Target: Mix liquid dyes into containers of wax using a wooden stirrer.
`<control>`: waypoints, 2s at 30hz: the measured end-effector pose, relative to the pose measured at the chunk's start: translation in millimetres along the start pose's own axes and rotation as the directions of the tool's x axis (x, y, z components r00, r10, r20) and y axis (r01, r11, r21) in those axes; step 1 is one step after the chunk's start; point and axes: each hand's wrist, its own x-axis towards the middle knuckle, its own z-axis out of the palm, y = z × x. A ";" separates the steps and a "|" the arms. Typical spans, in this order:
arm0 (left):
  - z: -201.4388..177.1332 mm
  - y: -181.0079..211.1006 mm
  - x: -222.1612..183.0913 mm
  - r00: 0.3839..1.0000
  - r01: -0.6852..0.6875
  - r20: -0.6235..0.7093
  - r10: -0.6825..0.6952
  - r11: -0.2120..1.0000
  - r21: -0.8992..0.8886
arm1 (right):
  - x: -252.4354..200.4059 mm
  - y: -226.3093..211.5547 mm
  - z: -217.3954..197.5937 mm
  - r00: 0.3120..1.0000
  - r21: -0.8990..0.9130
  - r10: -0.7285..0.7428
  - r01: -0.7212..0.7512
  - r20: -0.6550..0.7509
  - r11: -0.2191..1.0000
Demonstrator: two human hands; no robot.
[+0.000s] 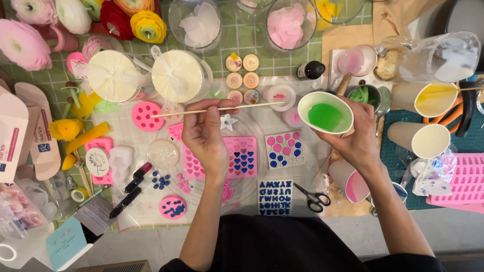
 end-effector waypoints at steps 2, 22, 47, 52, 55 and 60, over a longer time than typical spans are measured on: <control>-3.2 0.0 -0.5 1.000 -0.004 -0.010 0.004 1.000 0.002 | 4.4 -2.7 0.0 0.999 0.000 -0.039 0.039 0.008 0.999; -11.6 -2.1 -1.3 0.999 0.018 -0.036 -0.019 1.000 -0.025 | 19.5 -21.0 -6.6 0.990 -0.030 -0.110 0.113 0.092 0.993; -16.7 1.2 -2.2 0.998 0.032 -0.042 -0.035 0.997 -0.071 | 29.0 -36.9 -5.1 0.983 -0.111 -0.115 0.131 0.145 0.985; -17.0 1.8 -1.7 0.998 0.031 -0.044 -0.034 0.996 -0.081 | 31.8 -40.7 -4.9 0.980 -0.110 -0.138 0.154 0.145 0.982; -16.9 2.0 -2.0 0.999 0.029 -0.042 -0.033 0.996 -0.080 | 33.3 -44.9 -5.0 0.982 -0.103 -0.134 0.148 0.133 0.984; -16.4 2.3 -1.9 0.999 0.029 -0.031 -0.031 0.996 -0.083 | 34.3 -48.9 -5.9 0.984 -0.099 -0.118 0.132 0.133 0.986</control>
